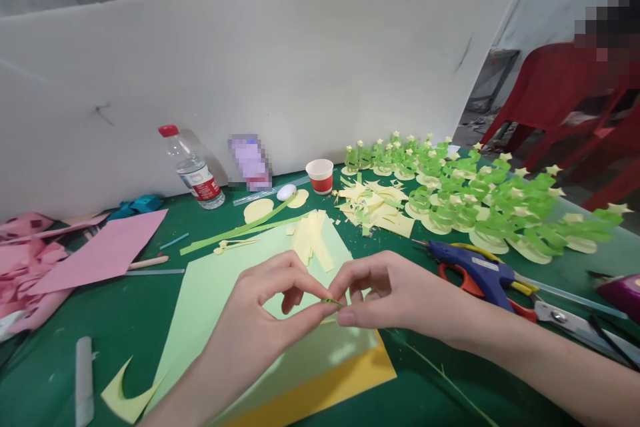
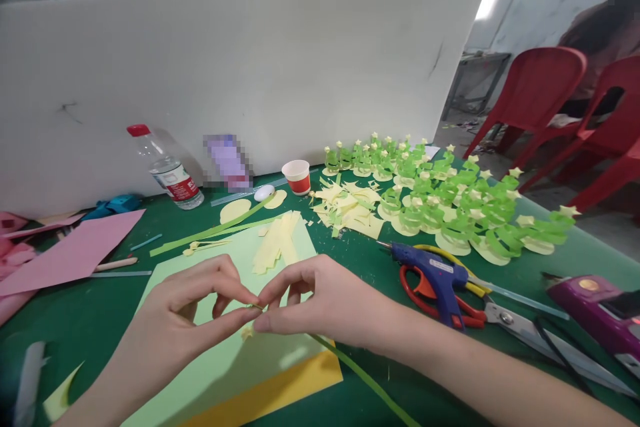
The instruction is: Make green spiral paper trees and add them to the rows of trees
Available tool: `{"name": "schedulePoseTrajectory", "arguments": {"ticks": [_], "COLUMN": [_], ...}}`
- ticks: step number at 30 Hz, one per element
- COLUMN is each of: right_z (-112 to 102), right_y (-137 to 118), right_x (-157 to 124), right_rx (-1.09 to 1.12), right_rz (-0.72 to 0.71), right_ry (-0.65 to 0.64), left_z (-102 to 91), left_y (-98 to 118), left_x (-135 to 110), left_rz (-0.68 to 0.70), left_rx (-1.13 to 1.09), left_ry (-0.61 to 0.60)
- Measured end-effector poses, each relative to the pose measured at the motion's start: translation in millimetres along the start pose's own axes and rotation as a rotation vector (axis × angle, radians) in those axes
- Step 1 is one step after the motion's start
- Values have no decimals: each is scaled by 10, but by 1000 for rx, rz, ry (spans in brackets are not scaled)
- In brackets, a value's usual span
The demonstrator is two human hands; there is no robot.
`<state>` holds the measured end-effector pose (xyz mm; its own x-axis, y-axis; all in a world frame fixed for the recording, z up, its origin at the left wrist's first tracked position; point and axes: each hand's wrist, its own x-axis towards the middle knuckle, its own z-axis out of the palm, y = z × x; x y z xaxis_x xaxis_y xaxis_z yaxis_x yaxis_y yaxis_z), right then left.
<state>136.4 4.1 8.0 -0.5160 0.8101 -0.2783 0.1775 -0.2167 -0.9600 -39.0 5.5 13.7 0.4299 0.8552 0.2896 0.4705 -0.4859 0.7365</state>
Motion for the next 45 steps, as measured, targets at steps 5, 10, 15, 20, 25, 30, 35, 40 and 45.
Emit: {"name": "schedulePoseTrajectory", "arguments": {"ticks": [5, 10, 15, 20, 25, 30, 35, 40, 45], "right_z": [53, 54, 23, -24, -53, -13, 16, 2, -19], "right_y": [65, 89, 63, 40, 28, 52, 58, 40, 39], "right_x": [15, 45, 44, 36, 27, 20, 30, 29, 21], "right_rx": [38, 102, 105, 64, -7, 20, 63, 109, 124], "right_rz": [-26, -1, 2, 23, -7, 42, 50, 33, 40], "right_ry": [17, 21, 12, -45, -119, -73, -10, -7, -45], "left_z": [51, 92, 79, 54, 52, 81, 113, 105, 92], "left_y": [4, -14, -31, -5, 9, 8, -2, -5, -15], "left_x": [-9, -19, -39, -19, 20, 8, -12, -8, -12], "left_rz": [12, 60, 129, 68, -110, -208, -139, 57, 154], "left_rx": [34, 76, 41, 18, -59, -120, -73, -29, 2], "left_ry": [19, 37, -102, -189, -116, -116, -47, -46, -51]}}
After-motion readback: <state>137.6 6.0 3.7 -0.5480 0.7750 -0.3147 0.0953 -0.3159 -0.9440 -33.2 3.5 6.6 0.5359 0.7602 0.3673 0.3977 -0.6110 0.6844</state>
